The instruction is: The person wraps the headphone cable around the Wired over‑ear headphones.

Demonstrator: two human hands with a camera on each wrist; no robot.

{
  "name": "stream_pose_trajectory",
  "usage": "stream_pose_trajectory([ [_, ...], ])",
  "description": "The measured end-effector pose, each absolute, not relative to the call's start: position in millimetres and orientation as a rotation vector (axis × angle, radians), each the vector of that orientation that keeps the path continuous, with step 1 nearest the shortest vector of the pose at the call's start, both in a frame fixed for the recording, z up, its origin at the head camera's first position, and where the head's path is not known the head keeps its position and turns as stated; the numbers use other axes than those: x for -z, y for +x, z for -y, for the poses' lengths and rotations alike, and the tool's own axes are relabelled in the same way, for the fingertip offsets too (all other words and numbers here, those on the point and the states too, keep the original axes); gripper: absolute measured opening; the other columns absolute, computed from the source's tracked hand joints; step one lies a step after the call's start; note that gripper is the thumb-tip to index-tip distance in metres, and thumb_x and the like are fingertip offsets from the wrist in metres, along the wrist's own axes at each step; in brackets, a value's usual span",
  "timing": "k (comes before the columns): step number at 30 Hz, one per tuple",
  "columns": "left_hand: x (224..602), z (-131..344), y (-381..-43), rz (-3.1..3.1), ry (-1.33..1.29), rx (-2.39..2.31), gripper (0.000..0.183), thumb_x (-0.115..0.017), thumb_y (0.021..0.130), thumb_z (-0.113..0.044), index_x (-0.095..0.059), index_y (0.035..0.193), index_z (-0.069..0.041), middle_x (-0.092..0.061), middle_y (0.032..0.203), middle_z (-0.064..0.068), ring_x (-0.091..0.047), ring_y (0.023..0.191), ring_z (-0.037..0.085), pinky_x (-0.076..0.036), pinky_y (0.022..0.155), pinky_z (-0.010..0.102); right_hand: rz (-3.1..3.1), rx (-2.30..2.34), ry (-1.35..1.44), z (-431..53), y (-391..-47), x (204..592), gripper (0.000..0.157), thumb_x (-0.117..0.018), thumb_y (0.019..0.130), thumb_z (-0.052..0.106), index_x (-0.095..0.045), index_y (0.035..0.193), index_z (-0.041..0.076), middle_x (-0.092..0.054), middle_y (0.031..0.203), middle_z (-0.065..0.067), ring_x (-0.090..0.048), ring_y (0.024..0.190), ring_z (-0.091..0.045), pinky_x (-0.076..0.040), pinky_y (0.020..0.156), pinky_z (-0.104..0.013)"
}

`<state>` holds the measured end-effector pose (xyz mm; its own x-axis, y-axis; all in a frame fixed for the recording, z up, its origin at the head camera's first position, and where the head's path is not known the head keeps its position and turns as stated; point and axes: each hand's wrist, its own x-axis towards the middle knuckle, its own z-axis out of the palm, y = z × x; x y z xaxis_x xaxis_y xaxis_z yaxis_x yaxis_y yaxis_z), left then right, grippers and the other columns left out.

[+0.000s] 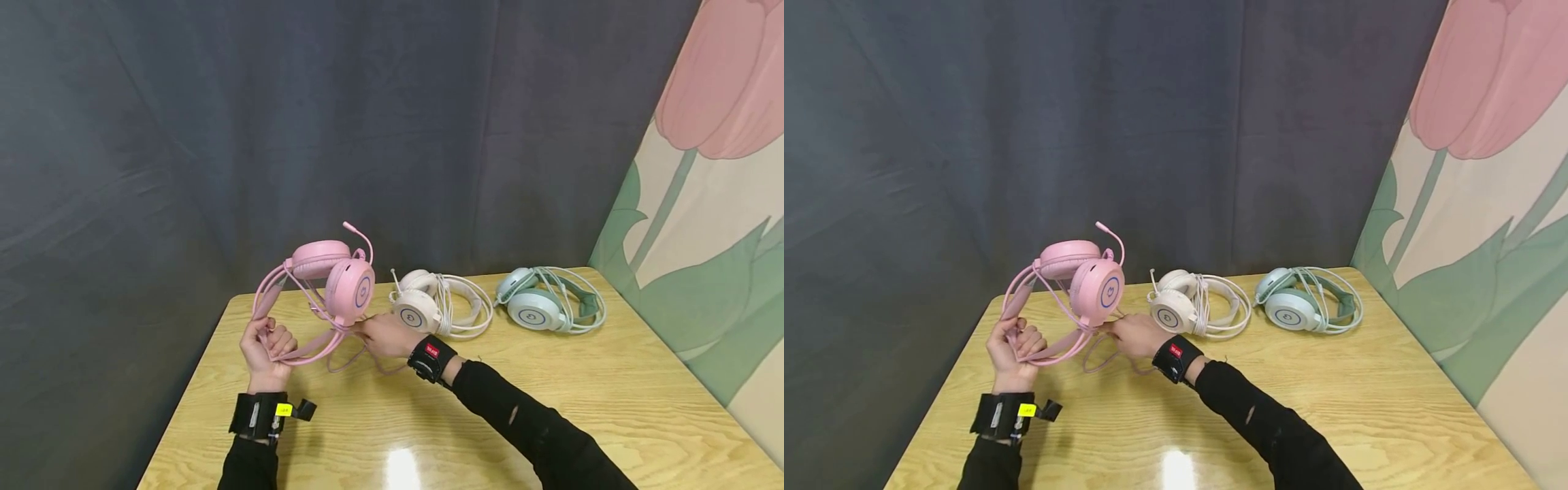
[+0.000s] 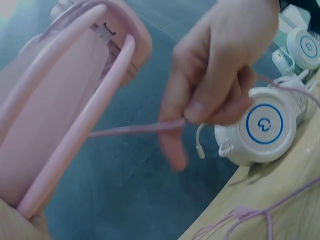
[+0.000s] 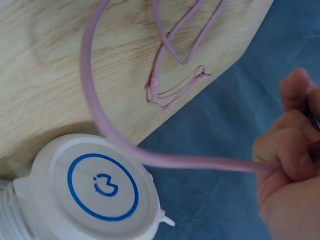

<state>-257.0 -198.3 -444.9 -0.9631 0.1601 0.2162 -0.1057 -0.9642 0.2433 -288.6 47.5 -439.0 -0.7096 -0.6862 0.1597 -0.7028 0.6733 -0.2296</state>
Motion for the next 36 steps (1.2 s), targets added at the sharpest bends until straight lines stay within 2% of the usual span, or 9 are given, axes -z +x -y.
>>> stream_pose_trajectory([
  [8, 443, 197, -258, -0.476, 0.222, -3.052, 0.046, -0.015, 0.101, -0.014, -0.045, 0.067, -0.008, -0.014, 0.054, -0.005, -0.010, 0.046, 0.008, -0.008, 0.046, 0.020, 2.800, -0.485, 1.180, -48, -280, 428, 0.021, -0.051, 0.102, 0.025, -0.071, 0.110, 0.024, -0.059, 0.075, 0.010, -0.051, 0.063, -0.006, -0.036, 0.054, -0.021],
  [15, 443, 194, -259, -0.647, -0.027, -3.136, 0.039, -0.025, 0.101, -0.013, -0.043, 0.066, -0.011, -0.023, 0.046, -0.005, -0.015, 0.041, 0.008, -0.013, 0.042, 0.021, 2.774, -0.534, 1.189, -50, -276, 425, 0.016, -0.054, 0.100, 0.025, -0.068, 0.093, 0.021, -0.051, 0.067, 0.011, -0.049, 0.060, -0.005, -0.036, 0.055, -0.022],
  [20, 441, 192, -260, -0.793, -0.125, -3.200, 0.035, -0.027, 0.100, -0.011, -0.037, 0.067, -0.014, -0.018, 0.048, -0.005, -0.016, 0.038, 0.008, -0.014, 0.040, 0.020, 2.740, -0.485, 1.199, -58, -279, 419, 0.023, -0.053, 0.101, 0.027, -0.065, 0.083, 0.019, -0.045, 0.062, 0.013, -0.046, 0.057, -0.004, -0.033, 0.053, -0.022],
  [25, 437, 187, -259, -0.988, -0.225, -3.292, 0.029, -0.034, 0.097, -0.009, -0.032, 0.068, -0.015, -0.016, 0.052, -0.006, -0.018, 0.038, 0.007, -0.015, 0.038, 0.020, 2.713, -0.392, 1.163, -66, -281, 405, 0.027, -0.052, 0.101, 0.031, -0.059, 0.075, 0.024, -0.044, 0.059, 0.016, -0.045, 0.053, -0.003, -0.032, 0.049, -0.023],
  [27, 437, 184, -257, -1.083, -0.293, -3.340, 0.026, -0.039, 0.096, -0.008, -0.036, 0.070, -0.014, -0.019, 0.050, -0.006, -0.021, 0.036, 0.006, -0.018, 0.037, 0.020, 2.699, -0.375, 1.155, -68, -282, 400, 0.028, -0.052, 0.100, 0.031, -0.056, 0.073, 0.026, -0.043, 0.058, 0.016, -0.044, 0.052, -0.003, -0.031, 0.049, -0.024],
  [30, 438, 178, -255, -1.222, -0.390, -3.404, 0.019, -0.044, 0.096, -0.008, -0.056, 0.080, -0.010, -0.024, 0.046, -0.007, -0.026, 0.032, 0.005, -0.021, 0.033, 0.020, 2.676, -0.347, 1.162, -67, -283, 395, 0.029, -0.052, 0.099, 0.029, -0.054, 0.071, 0.024, -0.040, 0.057, 0.015, -0.043, 0.051, -0.004, -0.032, 0.049, -0.024],
  [31, 438, 176, -254, -1.261, -0.407, -3.420, 0.018, -0.045, 0.096, -0.009, -0.058, 0.084, -0.010, -0.026, 0.045, -0.007, -0.027, 0.031, 0.005, -0.022, 0.032, 0.020, 2.674, -0.333, 1.167, -67, -283, 394, 0.028, -0.051, 0.099, 0.029, -0.054, 0.071, 0.024, -0.040, 0.057, 0.015, -0.043, 0.052, -0.004, -0.032, 0.050, -0.024],
  [34, 440, 171, -253, -1.363, -0.412, -3.469, 0.016, -0.048, 0.097, -0.010, -0.061, 0.089, -0.009, -0.029, 0.043, -0.007, -0.029, 0.030, 0.004, -0.023, 0.031, 0.020, 2.666, -0.314, 1.186, -64, -282, 393, 0.027, -0.052, 0.099, 0.029, -0.056, 0.073, 0.023, -0.040, 0.057, 0.015, -0.044, 0.052, -0.004, -0.034, 0.051, -0.025],
  [36, 440, 168, -254, -1.415, -0.404, -3.497, 0.015, -0.049, 0.097, -0.010, -0.056, 0.083, -0.010, -0.031, 0.043, -0.008, -0.030, 0.030, 0.004, -0.022, 0.031, 0.020, 2.665, -0.310, 1.195, -63, -280, 392, 0.027, -0.053, 0.099, 0.030, -0.057, 0.074, 0.022, -0.040, 0.057, 0.015, -0.044, 0.052, -0.004, -0.034, 0.052, -0.025],
])
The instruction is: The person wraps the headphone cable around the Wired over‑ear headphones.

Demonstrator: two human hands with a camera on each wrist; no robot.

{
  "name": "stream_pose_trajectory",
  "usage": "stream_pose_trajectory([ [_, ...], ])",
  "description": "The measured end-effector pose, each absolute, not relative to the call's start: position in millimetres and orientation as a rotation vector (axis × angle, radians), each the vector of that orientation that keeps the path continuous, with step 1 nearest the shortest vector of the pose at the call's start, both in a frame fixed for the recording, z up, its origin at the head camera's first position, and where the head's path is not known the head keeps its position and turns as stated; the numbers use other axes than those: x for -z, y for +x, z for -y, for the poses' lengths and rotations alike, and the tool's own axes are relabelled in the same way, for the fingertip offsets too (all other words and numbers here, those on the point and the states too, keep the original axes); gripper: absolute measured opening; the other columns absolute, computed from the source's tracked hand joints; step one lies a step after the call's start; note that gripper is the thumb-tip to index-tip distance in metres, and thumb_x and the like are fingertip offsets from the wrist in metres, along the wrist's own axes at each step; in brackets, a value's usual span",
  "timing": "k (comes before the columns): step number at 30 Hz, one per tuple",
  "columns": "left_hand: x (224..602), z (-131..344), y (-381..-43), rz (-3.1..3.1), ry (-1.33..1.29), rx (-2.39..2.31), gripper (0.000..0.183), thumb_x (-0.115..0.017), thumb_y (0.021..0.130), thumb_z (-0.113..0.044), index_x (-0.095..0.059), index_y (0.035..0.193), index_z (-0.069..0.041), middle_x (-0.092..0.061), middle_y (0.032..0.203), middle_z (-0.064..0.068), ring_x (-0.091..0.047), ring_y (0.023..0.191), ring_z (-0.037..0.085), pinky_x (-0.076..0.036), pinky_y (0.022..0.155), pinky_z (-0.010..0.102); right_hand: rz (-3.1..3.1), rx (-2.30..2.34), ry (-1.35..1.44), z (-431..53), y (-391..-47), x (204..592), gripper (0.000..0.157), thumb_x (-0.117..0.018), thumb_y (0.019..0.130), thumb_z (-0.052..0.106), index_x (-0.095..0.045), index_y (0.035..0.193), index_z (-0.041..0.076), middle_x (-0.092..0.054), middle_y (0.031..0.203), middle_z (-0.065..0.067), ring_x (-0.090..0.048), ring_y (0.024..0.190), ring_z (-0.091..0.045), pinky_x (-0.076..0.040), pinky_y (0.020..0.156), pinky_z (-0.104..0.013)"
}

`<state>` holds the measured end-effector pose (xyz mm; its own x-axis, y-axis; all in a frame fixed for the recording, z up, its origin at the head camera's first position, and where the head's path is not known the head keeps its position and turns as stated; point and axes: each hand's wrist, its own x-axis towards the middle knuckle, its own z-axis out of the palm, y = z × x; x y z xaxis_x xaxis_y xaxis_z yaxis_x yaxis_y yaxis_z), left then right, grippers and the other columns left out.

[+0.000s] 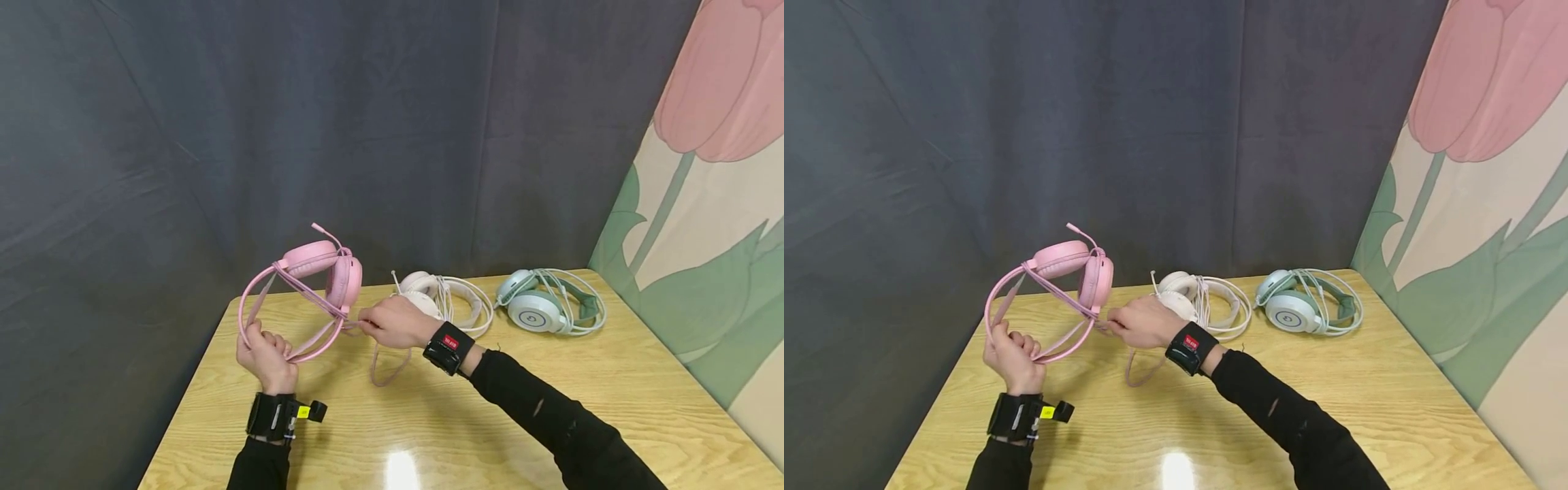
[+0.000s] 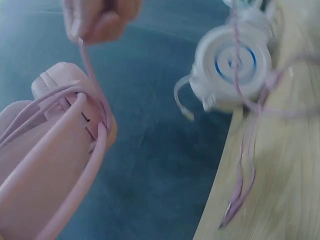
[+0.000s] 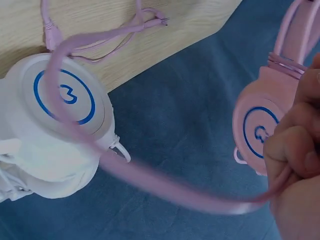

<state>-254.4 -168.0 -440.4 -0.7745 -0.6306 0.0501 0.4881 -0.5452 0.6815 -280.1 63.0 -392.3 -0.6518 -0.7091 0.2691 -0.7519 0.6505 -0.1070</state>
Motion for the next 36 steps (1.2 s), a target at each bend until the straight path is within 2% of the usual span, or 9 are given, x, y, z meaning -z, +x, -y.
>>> stream_pose_trajectory([
  [7, 444, 163, -259, 1.033, 0.360, 2.121, 0.009, -0.057, 0.095, -0.008, -0.055, 0.085, -0.008, -0.039, 0.043, -0.007, -0.034, 0.029, 0.005, -0.025, 0.029, 0.021, 2.657, -0.355, 1.264, -60, -275, 385, 0.026, -0.051, 0.101, 0.038, -0.064, 0.082, 0.026, -0.039, 0.058, 0.017, -0.042, 0.051, 0.002, -0.032, 0.050, -0.019],
  [10, 448, 163, -261, 1.120, 0.398, 2.014, 0.009, -0.062, 0.092, -0.005, -0.057, 0.085, -0.008, -0.042, 0.049, -0.007, -0.036, 0.034, 0.004, -0.028, 0.032, 0.019, 2.623, -0.371, 1.292, -58, -278, 377, 0.024, -0.054, 0.100, 0.033, -0.061, 0.079, 0.024, -0.039, 0.059, 0.016, -0.040, 0.052, 0.001, -0.029, 0.049, -0.019],
  [12, 450, 164, -262, 1.179, 0.386, 1.960, 0.010, -0.063, 0.091, -0.004, -0.058, 0.084, -0.009, -0.045, 0.055, -0.007, -0.038, 0.041, 0.003, -0.031, 0.038, 0.018, 2.589, -0.338, 1.300, -60, -283, 370, 0.023, -0.056, 0.098, 0.025, -0.058, 0.076, 0.022, -0.039, 0.061, 0.014, -0.038, 0.054, 0.000, -0.028, 0.050, -0.020],
  [14, 452, 164, -263, 1.247, 0.363, 1.917, 0.014, -0.064, 0.090, -0.003, -0.058, 0.080, -0.011, -0.045, 0.057, -0.008, -0.039, 0.043, 0.003, -0.031, 0.040, 0.018, 2.569, -0.298, 1.297, -63, -290, 361, 0.021, -0.058, 0.096, 0.021, -0.058, 0.075, 0.020, -0.042, 0.063, 0.012, -0.040, 0.057, -0.002, -0.029, 0.052, -0.021],
  [17, 450, 163, -260, 1.346, 0.326, 1.874, 0.022, -0.063, 0.090, -0.002, -0.054, 0.075, -0.014, -0.044, 0.056, -0.009, -0.039, 0.043, 0.002, -0.031, 0.040, 0.017, 2.542, -0.241, 1.275, -70, -301, 347, 0.013, -0.064, 0.093, 0.021, -0.065, 0.080, 0.020, -0.054, 0.071, 0.011, -0.046, 0.063, -0.003, -0.038, 0.056, -0.023],
  [20, 439, 160, -253, 1.430, 0.289, 1.816, 0.025, -0.062, 0.089, 0.000, -0.052, 0.072, -0.016, -0.041, 0.053, -0.010, -0.036, 0.042, 0.000, -0.028, 0.040, 0.016, 2.511, -0.206, 1.239, -76, -310, 333, 0.010, -0.072, 0.089, 0.030, -0.070, 0.084, 0.021, -0.062, 0.076, 0.010, -0.052, 0.068, -0.004, -0.045, 0.061, -0.027],
  [25, 422, 152, -241, 1.533, 0.276, 1.689, 0.026, -0.063, 0.085, 0.001, -0.051, 0.071, -0.016, -0.038, 0.056, -0.012, -0.034, 0.050, 0.000, -0.026, 0.047, 0.017, 2.410, -0.207, 1.308, -72, -313, 317, 0.013, -0.077, 0.083, 0.031, -0.071, 0.084, 0.020, -0.061, 0.075, 0.009, -0.052, 0.068, -0.005, -0.045, 0.062, -0.027],
  [30, 418, 147, -237, 1.640, 0.284, 1.578, 0.024, -0.065, 0.083, 0.002, -0.048, 0.070, -0.010, -0.037, 0.057, -0.013, -0.034, 0.050, -0.001, -0.026, 0.047, 0.018, 2.301, -0.196, 1.386, -62, -307, 309, 0.005, -0.075, 0.087, 0.023, -0.072, 0.087, 0.019, -0.059, 0.077, 0.006, -0.054, 0.072, -0.007, -0.045, 0.062, -0.026],
  [36, 424, 155, -240, 1.840, 0.138, 1.493, 0.020, -0.068, 0.079, 0.003, -0.050, 0.071, 0.001, -0.035, 0.057, -0.012, -0.032, 0.052, -0.002, -0.025, 0.048, 0.021, 2.230, -0.244, 1.215, -68, -325, 306, 0.019, -0.076, 0.082, 0.037, -0.072, 0.084, 0.019, -0.063, 0.078, 0.005, -0.057, 0.071, -0.007, -0.048, 0.061, -0.024],
])
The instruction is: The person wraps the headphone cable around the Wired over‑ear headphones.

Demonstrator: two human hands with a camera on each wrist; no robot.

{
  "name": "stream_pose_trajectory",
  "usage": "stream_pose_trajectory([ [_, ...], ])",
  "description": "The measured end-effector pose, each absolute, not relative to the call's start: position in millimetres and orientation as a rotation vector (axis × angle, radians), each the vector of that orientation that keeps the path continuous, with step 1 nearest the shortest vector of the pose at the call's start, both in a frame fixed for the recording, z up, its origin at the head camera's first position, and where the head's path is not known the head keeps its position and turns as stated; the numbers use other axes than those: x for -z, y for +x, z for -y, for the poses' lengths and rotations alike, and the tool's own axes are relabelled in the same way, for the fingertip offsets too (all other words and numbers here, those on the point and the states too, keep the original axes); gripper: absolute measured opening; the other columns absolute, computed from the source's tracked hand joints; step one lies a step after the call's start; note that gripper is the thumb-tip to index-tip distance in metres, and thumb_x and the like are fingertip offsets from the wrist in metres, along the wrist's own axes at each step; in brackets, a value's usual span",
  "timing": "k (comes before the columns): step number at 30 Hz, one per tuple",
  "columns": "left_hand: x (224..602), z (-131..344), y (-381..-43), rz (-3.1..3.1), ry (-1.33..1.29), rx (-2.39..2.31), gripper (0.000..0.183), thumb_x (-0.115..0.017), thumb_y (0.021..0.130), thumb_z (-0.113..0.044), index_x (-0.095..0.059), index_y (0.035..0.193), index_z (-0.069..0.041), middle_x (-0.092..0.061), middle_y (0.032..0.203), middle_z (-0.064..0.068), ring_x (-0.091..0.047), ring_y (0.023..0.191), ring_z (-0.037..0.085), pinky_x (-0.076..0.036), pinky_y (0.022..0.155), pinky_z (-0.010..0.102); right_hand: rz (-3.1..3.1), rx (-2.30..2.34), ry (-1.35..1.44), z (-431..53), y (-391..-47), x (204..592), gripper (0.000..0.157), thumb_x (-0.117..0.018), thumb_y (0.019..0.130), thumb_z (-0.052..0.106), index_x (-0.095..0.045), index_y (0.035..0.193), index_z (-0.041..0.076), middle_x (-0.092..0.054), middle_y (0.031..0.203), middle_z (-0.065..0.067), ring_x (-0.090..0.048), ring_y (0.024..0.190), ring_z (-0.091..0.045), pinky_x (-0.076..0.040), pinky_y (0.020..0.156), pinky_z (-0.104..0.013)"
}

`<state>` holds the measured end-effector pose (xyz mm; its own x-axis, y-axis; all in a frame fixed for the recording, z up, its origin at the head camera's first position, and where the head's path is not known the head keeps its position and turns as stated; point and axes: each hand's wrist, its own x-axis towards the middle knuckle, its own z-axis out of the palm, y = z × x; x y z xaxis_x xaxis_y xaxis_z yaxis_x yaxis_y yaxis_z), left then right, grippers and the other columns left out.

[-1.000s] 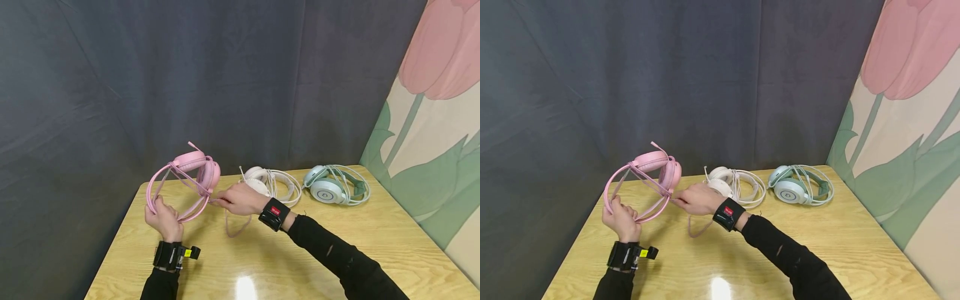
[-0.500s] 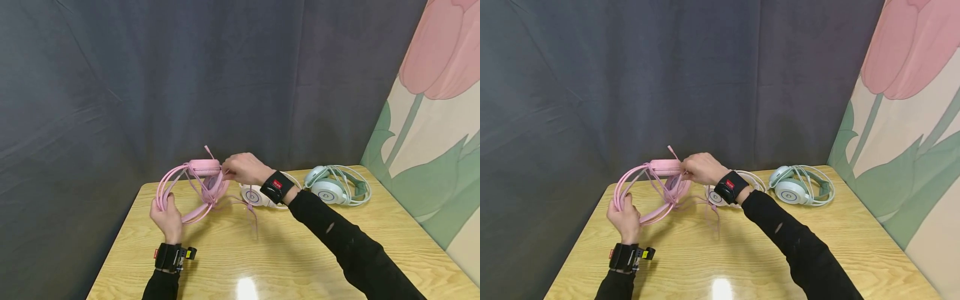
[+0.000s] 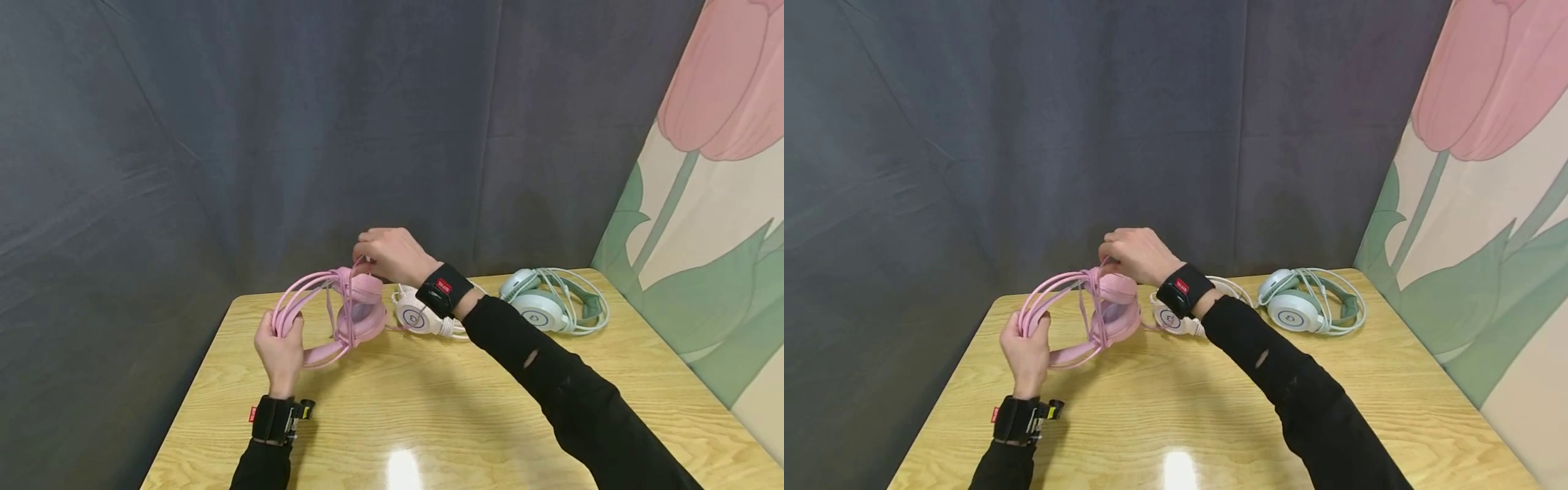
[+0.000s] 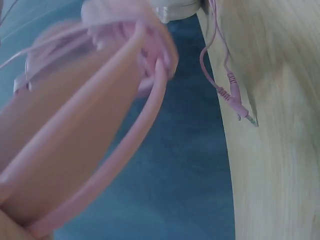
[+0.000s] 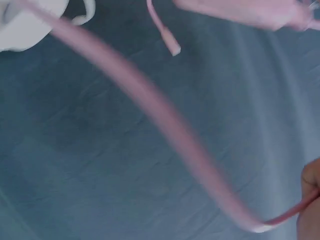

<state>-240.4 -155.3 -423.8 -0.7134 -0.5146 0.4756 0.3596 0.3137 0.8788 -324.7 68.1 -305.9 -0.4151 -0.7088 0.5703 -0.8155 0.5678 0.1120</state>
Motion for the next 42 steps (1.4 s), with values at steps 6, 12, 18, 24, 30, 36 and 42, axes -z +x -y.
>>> stream_pose_trajectory([
  [6, 429, 162, -241, 2.021, -0.009, 1.445, 0.018, -0.070, 0.075, 0.003, -0.054, 0.072, -0.002, -0.036, 0.058, -0.009, -0.033, 0.052, -0.001, -0.026, 0.048, 0.021, 2.143, -0.305, 1.059, -81, -342, 296, 0.029, -0.075, 0.079, 0.046, -0.073, 0.079, 0.017, -0.058, 0.072, 0.005, -0.051, 0.065, -0.010, -0.043, 0.056, -0.026],
  [12, 423, 165, -235, 2.103, -0.137, 1.479, 0.017, -0.068, 0.074, 0.006, -0.053, 0.072, -0.001, -0.036, 0.059, -0.009, -0.033, 0.053, -0.002, -0.027, 0.049, 0.021, 2.048, -0.273, 1.093, -79, -342, 299, 0.033, -0.075, 0.077, 0.050, -0.072, 0.077, 0.017, -0.057, 0.071, 0.006, -0.050, 0.064, -0.010, -0.042, 0.055, -0.025],
  [18, 436, 189, -245, 1.929, -0.280, 1.820, 0.017, -0.057, 0.082, 0.013, -0.051, 0.075, -0.001, -0.037, 0.051, -0.009, -0.035, 0.041, 0.002, -0.027, 0.038, 0.021, 2.178, -0.367, 1.053, -88, -352, 307, 0.027, -0.072, 0.084, 0.041, -0.073, 0.082, 0.014, -0.058, 0.073, 0.001, -0.049, 0.066, -0.013, -0.041, 0.057, -0.028],
  [24, 437, 204, -247, 1.630, -0.622, 2.175, 0.020, -0.043, 0.085, 0.013, -0.048, 0.079, -0.005, -0.032, 0.044, -0.001, -0.023, 0.031, 0.012, -0.013, 0.027, 0.031, 2.350, -0.579, 1.133, -105, -371, 323, 0.019, -0.063, 0.096, 0.024, -0.075, 0.098, 0.009, -0.062, 0.084, -0.002, -0.047, 0.076, -0.018, -0.037, 0.069, -0.030],
  [30, 435, 211, -251, 1.268, -1.074, 2.466, 0.031, -0.023, 0.089, 0.016, -0.049, 0.091, 0.000, -0.018, 0.050, 0.002, -0.012, 0.032, 0.014, -0.010, 0.026, 0.026, 2.493, -0.835, 0.961, -127, -381, 349, 0.018, -0.064, 0.095, 0.021, -0.075, 0.097, 0.007, -0.066, 0.086, -0.007, -0.053, 0.075, -0.017, -0.042, 0.069, -0.029],
  [36, 435, 208, -255, 0.959, -1.307, 2.797, 0.039, -0.004, 0.088, 0.011, -0.039, 0.085, -0.004, -0.017, 0.055, -0.001, -0.014, 0.036, 0.009, -0.011, 0.031, 0.022, 2.607, -0.915, 0.887, -126, -377, 373, 0.022, -0.060, 0.098, 0.022, -0.075, 0.097, 0.006, -0.072, 0.091, -0.010, -0.063, 0.079, -0.018, -0.050, 0.072, -0.032],
  [42, 435, 200, -254, 0.872, -1.463, 2.889, 0.048, -0.005, 0.087, 0.010, -0.050, 0.102, -0.001, -0.019, 0.057, -0.001, -0.016, 0.037, 0.009, -0.012, 0.033, 0.022, 2.606, -0.874, 0.725, -114, -370, 372, 0.028, -0.058, 0.099, 0.033, -0.077, 0.094, 0.012, -0.075, 0.090, -0.005, -0.059, 0.073, -0.016, -0.045, 0.066, -0.031],
])
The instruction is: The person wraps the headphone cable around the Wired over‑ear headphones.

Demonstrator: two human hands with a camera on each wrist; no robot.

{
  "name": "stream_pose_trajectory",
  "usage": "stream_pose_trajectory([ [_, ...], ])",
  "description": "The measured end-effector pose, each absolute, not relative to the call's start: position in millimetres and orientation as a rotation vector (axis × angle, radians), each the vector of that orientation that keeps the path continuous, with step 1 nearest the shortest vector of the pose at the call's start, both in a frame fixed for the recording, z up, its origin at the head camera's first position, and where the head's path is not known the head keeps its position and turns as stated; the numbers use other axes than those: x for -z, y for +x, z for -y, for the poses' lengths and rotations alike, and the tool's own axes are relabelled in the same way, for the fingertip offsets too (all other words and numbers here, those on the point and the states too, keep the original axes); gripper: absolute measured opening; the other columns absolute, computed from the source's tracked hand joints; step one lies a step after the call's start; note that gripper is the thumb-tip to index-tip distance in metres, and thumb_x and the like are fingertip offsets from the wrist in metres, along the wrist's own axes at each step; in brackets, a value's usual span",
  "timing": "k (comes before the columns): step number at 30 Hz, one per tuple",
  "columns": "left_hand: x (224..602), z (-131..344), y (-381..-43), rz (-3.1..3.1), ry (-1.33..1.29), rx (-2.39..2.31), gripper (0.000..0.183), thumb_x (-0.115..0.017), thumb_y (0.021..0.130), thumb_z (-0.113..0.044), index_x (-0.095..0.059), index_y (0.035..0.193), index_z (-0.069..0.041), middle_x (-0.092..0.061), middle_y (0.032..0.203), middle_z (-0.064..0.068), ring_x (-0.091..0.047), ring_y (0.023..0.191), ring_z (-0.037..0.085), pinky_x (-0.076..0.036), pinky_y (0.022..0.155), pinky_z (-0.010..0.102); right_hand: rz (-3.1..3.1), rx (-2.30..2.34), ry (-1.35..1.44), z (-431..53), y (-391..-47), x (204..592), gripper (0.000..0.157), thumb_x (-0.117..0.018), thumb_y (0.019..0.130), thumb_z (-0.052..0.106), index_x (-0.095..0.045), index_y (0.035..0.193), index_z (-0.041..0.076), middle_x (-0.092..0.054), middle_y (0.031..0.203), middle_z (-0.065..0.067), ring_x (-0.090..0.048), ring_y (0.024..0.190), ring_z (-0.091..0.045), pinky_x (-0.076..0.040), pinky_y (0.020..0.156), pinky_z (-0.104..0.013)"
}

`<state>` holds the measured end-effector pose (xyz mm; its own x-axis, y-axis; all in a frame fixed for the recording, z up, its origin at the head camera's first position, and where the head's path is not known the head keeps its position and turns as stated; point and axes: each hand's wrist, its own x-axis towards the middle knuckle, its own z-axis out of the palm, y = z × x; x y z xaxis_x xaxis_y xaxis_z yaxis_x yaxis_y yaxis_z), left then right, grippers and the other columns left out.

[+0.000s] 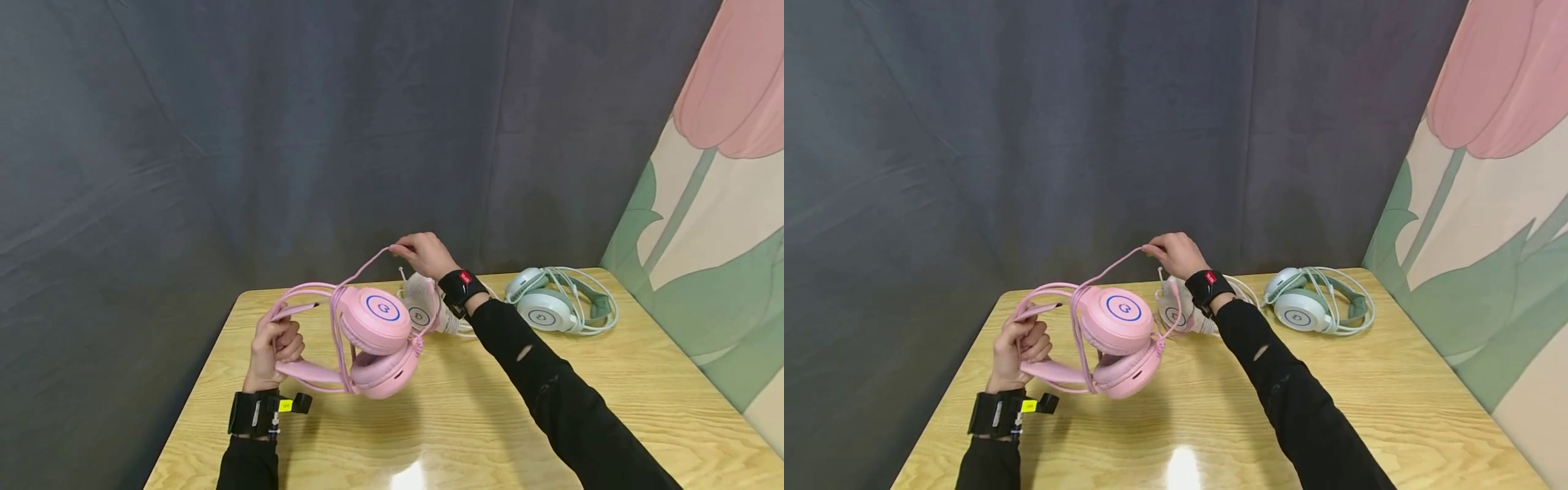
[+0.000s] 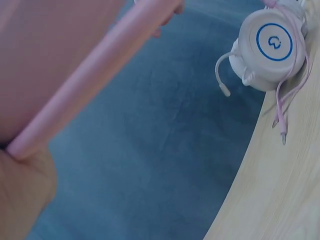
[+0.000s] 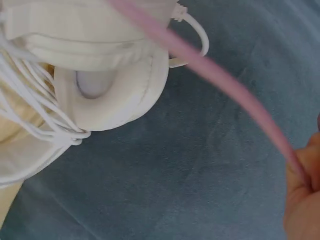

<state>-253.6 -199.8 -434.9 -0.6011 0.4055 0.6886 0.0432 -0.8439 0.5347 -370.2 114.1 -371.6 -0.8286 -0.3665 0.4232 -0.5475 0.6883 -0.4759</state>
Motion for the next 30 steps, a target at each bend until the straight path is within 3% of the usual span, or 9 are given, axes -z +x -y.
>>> stream_pose_trajectory([
  [3, 434, 197, -253, -0.695, 1.325, -2.471, 0.052, -0.008, 0.088, 0.009, -0.052, 0.114, 0.000, -0.021, 0.057, 0.000, -0.018, 0.038, 0.009, -0.014, 0.033, 0.021, 2.627, -0.848, 0.676, -110, -367, 368, 0.030, -0.058, 0.098, 0.035, -0.077, 0.093, 0.013, -0.075, 0.088, -0.004, -0.057, 0.070, -0.016, -0.042, 0.064, -0.031],
  [7, 433, 195, -253, -0.634, 1.352, -2.398, 0.050, -0.011, 0.088, 0.010, -0.053, 0.114, 0.000, -0.021, 0.059, -0.001, -0.020, 0.039, 0.009, -0.015, 0.034, 0.022, 2.698, -0.806, 0.676, -105, -364, 370, 0.030, -0.059, 0.098, 0.037, -0.078, 0.093, 0.015, -0.074, 0.088, -0.001, -0.059, 0.071, -0.013, -0.044, 0.064, -0.029],
  [14, 434, 197, -253, -0.439, 1.317, -2.365, 0.048, -0.022, 0.092, 0.004, -0.051, 0.130, -0.001, -0.023, 0.061, -0.002, -0.021, 0.041, 0.008, -0.017, 0.037, 0.020, 2.803, -0.920, 0.710, -104, -361, 392, 0.023, -0.063, 0.096, 0.033, -0.079, 0.089, 0.018, -0.070, 0.080, 0.003, -0.055, 0.067, -0.011, -0.042, 0.060, -0.025],
  [21, 432, 203, -248, -0.371, 1.236, -2.443, 0.035, -0.027, 0.092, -0.001, -0.058, 0.108, 0.003, -0.023, 0.060, -0.003, -0.021, 0.042, 0.007, -0.016, 0.039, 0.020, 2.805, -1.043, 0.894, -120, -357, 422, 0.020, -0.059, 0.098, 0.016, -0.076, 0.098, 0.004, -0.071, 0.080, -0.012, -0.063, 0.072, -0.021, -0.049, 0.066, -0.027],
  [25, 429, 206, -249, -0.362, 1.197, -2.499, 0.034, -0.027, 0.094, -0.002, -0.059, 0.105, 0.004, -0.023, 0.060, -0.002, -0.021, 0.042, 0.008, -0.015, 0.040, 0.020, 2.801, -0.947, 0.874, -130, -356, 432, 0.019, -0.061, 0.096, 0.014, -0.075, 0.100, 0.001, -0.068, 0.078, -0.007, -0.057, 0.069, -0.014, -0.044, 0.065, -0.025],
  [30, 432, 211, -250, -0.345, 1.101, -2.637, 0.031, -0.026, 0.095, -0.002, -0.056, 0.097, 0.003, -0.022, 0.058, -0.001, -0.020, 0.042, 0.009, -0.014, 0.040, 0.021, 2.801, -0.917, 0.817, -137, -356, 436, 0.018, -0.062, 0.096, 0.018, -0.078, 0.097, 0.010, -0.063, 0.070, 0.002, -0.050, 0.062, -0.008, -0.037, 0.057, -0.022],
])
